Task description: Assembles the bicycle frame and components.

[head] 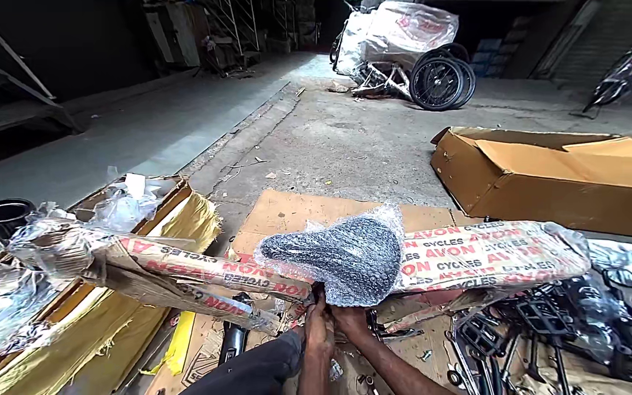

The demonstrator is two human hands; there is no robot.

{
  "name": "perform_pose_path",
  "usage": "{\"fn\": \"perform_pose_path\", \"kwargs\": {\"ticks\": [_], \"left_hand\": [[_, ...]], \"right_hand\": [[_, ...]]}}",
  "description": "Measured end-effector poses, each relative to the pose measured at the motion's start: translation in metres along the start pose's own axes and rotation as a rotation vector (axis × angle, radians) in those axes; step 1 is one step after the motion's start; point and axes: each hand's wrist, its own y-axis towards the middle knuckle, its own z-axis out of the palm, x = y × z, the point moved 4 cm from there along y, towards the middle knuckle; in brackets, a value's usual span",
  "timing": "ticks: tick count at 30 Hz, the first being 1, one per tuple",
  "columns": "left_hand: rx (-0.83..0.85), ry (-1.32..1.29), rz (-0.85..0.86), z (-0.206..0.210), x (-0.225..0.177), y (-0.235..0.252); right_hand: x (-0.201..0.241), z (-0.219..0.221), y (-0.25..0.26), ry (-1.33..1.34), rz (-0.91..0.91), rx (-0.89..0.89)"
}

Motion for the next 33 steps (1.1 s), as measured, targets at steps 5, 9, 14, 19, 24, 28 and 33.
{"fn": "perform_pose_path", "kwargs": {"ticks": [5, 9, 14, 19, 24, 28, 33], "left_hand": [[0.021, 0.029, 0.011, -0.006, 0.004, 0.003], [-0.017, 0.07, 0.09, -0.001, 0.004, 0.0], [-0.004, 0.113, 0.13, -0.002, 0.003, -0.002], [-0.017, 0.155, 0.144, 0.0, 0.005, -0.001], [-0.001, 0.12, 0.12, -0.002, 0.006, 0.001], [0.029, 0.074, 0.096, 0.001, 0.004, 0.001], [0.052, 0.07, 0.098, 0.001, 0.006, 0.0]], "right_hand": [[0.005, 0.002, -0.001, -0.016, -0.013, -0.024], [-0.001, 0.001, -0.002, 0.077, -0.045, -0.013], [0.01, 0.003, -0.002, 0.115, 0.033, 0.0], [0.007, 0.005, -0.001, 0.141, 0.033, 0.026], [0.004, 0.001, -0.002, 0.082, 0.036, 0.079], [0.015, -0.001, 0.002, 0.036, 0.012, 0.075], [0.005, 0.0, -0.003, 0.138, -0.101, -0.046]]}}
